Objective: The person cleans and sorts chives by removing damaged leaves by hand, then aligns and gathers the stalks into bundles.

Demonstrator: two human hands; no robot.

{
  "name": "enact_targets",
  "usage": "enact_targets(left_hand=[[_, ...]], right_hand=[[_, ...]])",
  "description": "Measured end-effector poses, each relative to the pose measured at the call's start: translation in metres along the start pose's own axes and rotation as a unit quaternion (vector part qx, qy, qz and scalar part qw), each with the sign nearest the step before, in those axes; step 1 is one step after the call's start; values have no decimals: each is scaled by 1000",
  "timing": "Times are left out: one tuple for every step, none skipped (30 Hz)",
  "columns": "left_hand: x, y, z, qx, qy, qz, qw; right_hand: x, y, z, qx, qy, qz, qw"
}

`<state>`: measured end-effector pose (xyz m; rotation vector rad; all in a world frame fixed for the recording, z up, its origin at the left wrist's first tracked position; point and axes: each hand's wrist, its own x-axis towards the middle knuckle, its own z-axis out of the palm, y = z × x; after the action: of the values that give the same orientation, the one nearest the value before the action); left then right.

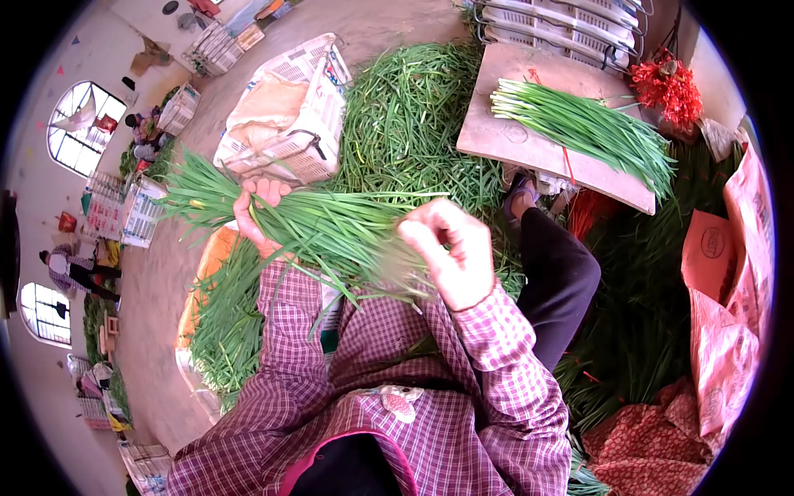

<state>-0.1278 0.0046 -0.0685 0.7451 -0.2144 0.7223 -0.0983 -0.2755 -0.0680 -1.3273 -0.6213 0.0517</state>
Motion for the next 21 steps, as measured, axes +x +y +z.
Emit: enact_targets(left_hand=[[-1,0,1,7,12,-1,1000],[-1,-2,-2,5,14,2,1000],[0,-2,-6,-7,10,-7,1000],[3,2,-9,-18,5,-9,1000],[4,3,-7,-7,31,-10,999],[6,2,-5,10,28,-7,1000],[7,-1,-2,25,25,-7,999],[7,-2,7,42,33,2,999],[6,-4,14,50,62,-9,997],[6,-5,20,62,67,-9,996],[6,-6,26,75,72,-10,995],[7,-8,30,74,71,-10,995],[7,-9,34,92,85,-16,992],[7,-10,37,109,99,-23,989],[7,-12,38,109,98,-25,989],[7,-13,39,105,117,-42,987],[7,-15,39,100,135,-58,984],[8,-16,38,100,130,-59,985],[8,-16,40,98,129,-61,985],[8,-15,43,110,128,-59,984],[8,-14,44,122,127,-58,983]], right_hand=[[-1,-14,-11,49,23,31,998],[-2,-17,-24,48,48,19,997],[-5,-17,-36,68,70,33,995],[-9,-17,-51,54,63,70,994],[-14,-4,-65,21,52,95,994],[-18,-5,-64,6,29,115,993],[-21,-6,-62,-12,10,136,991],[-21,-10,-47,-14,-4,111,994],[-22,-14,-29,-17,-16,87,996],[-24,-14,-23,-52,-57,96,992],[-22,-7,-13,-88,-80,-22,993],[-24,-9,-5,-108,-94,-27,989],[-25,-15,6,-129,-108,-31,985],[-25,-16,15,-145,-113,-46,982],[-24,-16,24,-163,-118,-60,978],[-23,-18,32,-190,-115,-71,973],[-23,-14,39,-226,-95,-90,965],[-22,-14,45,-253,-88,-101,958],[-21,-15,48,-281,-82,-113,950],[-22,-18,49,-280,-96,-66,953],[-22,-15,45,-282,-95,-63,952]])
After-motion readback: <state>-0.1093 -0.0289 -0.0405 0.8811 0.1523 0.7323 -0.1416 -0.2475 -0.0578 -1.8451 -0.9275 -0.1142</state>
